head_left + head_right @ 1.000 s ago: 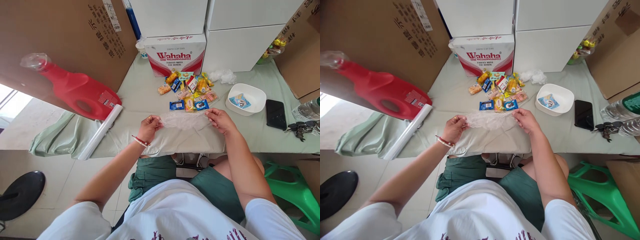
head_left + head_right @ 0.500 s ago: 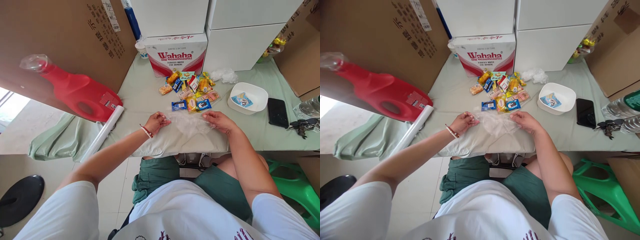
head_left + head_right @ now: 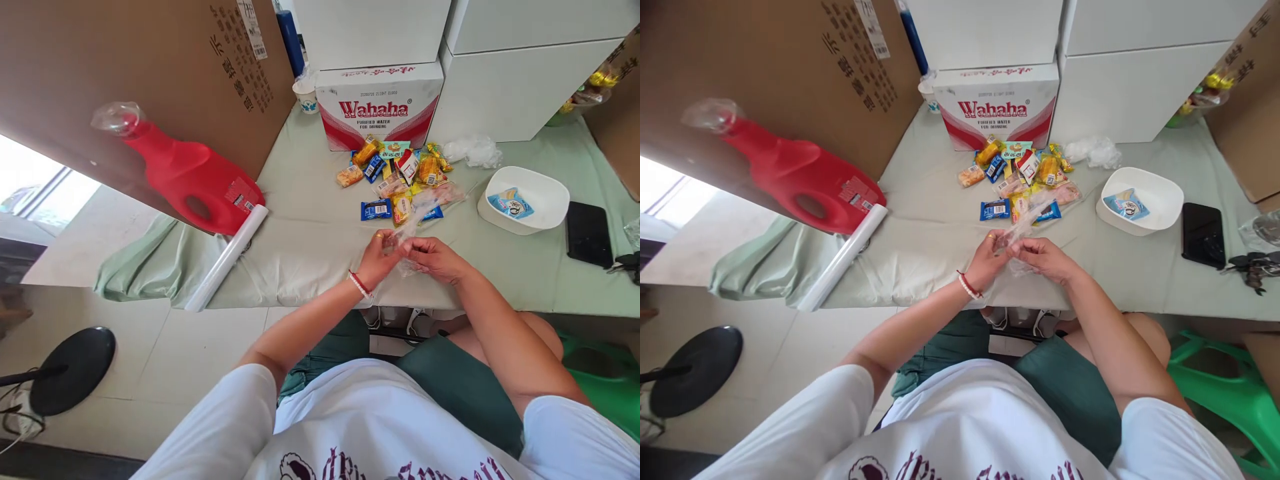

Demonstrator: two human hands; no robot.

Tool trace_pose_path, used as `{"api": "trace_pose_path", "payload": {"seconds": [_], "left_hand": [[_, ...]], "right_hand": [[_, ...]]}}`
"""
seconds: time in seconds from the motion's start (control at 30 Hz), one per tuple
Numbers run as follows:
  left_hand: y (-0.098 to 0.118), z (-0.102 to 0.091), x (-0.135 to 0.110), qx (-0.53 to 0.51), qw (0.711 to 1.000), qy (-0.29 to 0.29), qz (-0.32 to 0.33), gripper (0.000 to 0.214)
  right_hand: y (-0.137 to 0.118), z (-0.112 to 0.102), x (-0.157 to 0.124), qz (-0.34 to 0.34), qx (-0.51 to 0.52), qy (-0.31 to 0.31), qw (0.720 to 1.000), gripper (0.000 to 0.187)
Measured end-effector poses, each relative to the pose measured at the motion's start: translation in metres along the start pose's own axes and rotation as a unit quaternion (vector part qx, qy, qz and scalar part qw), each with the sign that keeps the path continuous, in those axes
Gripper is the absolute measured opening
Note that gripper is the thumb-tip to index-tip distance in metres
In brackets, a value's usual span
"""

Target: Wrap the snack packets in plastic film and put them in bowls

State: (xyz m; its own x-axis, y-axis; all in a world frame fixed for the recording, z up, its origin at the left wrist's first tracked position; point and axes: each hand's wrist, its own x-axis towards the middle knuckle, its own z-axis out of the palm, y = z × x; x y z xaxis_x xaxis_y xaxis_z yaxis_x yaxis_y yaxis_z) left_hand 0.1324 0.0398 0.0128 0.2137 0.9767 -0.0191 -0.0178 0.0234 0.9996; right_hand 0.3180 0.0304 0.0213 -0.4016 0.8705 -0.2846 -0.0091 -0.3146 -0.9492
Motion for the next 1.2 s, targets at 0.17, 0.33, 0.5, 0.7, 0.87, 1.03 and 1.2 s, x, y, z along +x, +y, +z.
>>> {"api": "trace_pose_path", "payload": {"seconds": [0.17, 0.33, 0.5, 0.7, 0.87, 1.03, 1.2], "left_hand": [[-0.008, -0.003, 0.012, -0.148, 0.987, 0.051, -0.045, 0.050], [-0.005, -0.060, 0.014, -0.073, 0.963, 0.254, -0.051, 0.041], [-0.015, -0.113, -0.005, 0.191, 0.930, 0.300, -0.097, 0.030], [-0.012, -0.122, -0.034, 0.411, 0.848, 0.327, 0.078, 0.028], [0.013, -0.102, -0.013, 0.512, 0.815, 0.082, 0.259, 0.024], [0.010, -0.074, 0.040, 0.271, 0.951, 0.149, 0.005, 0.040], [0.012, -0.069, 0.049, -0.015, 0.969, 0.088, -0.229, 0.059]], "right_hand": [[-0.004, -0.011, -0.009, 0.013, 0.003, 0.022, 1.000, 0.053], [-0.013, -0.036, -0.022, 0.004, 0.021, 0.069, 0.997, 0.052], [-0.006, -0.056, -0.023, 0.067, -0.072, 0.105, 0.990, 0.045], [-0.007, -0.056, -0.024, 0.099, -0.145, 0.100, 0.979, 0.040], [-0.013, -0.052, -0.024, 0.101, -0.130, 0.086, 0.983, 0.043], [-0.009, -0.049, -0.024, 0.104, -0.110, 0.087, 0.985, 0.042], [-0.015, -0.044, -0.033, 0.104, -0.008, 0.086, 0.991, 0.049]]}}
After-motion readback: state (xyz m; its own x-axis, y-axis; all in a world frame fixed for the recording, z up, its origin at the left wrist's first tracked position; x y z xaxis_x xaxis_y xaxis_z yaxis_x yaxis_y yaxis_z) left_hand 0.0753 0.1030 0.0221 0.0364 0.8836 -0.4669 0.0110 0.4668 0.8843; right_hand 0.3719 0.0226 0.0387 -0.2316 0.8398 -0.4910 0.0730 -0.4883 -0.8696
